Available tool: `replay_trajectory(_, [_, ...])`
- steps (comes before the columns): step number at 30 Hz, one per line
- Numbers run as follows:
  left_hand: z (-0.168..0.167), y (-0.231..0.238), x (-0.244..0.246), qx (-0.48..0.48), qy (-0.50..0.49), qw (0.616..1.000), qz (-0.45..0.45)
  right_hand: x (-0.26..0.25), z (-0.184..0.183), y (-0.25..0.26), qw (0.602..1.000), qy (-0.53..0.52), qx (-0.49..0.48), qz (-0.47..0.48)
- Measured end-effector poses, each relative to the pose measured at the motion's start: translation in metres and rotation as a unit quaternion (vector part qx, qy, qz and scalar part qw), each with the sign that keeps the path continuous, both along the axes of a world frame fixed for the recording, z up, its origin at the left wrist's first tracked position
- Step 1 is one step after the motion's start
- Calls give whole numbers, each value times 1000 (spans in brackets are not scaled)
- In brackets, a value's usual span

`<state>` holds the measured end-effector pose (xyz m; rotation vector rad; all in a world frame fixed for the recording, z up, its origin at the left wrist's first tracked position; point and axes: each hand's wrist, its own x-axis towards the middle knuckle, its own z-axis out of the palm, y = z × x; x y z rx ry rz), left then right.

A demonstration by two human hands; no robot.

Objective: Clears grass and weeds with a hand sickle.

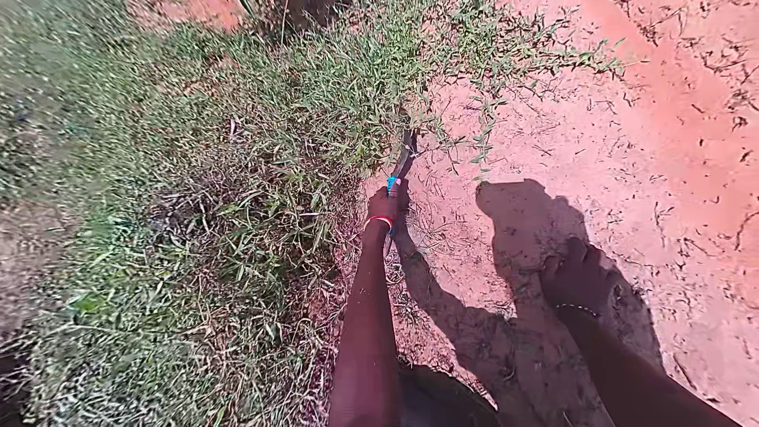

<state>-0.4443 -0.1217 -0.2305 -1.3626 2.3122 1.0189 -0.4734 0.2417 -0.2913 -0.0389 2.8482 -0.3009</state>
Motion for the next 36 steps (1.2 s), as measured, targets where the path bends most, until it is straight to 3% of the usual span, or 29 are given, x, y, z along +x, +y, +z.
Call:
replay_trajectory(8, [27, 26, -4, -4, -63, 997, 35, 2, -1, 0, 1000, 13, 0, 9])
replay_trajectory(13, [46, 32, -48, 13, -99, 994, 32, -1, 4, -2, 1000, -7, -3, 4])
replay_trajectory(17, [23, 20, -88, 53, -29, 996, 60, 0, 3, -1, 1000, -6, -9, -6])
replay_trajectory(20, [-2, 35, -89, 63, 5, 993, 99, 2, 3, -3, 1000, -1, -14, -9])
replay_trajectory(23, [6, 62, -40, 92, -9, 993, 78, 0, 2, 1, 1000, 12, -5, -1])
replay_trajectory(26, [33, 146, 112, 131, 13, 991, 24, -2, 5, -3, 1000, -5, -4, -1])
replay_trajectory(29, [60, 198, 207, 123, -184, 975, -39, 2, 8, 0, 999, -29, 7, -15])
replay_trajectory(32, [67, 190, 201, 76, -142, 986, -44, 0, 7, -6, 1000, -12, -15, -12])
replay_trajectory(36, [65, 155, 147, 33, -71, 995, -68, -1, -1, 0, 999, 20, -37, 1])
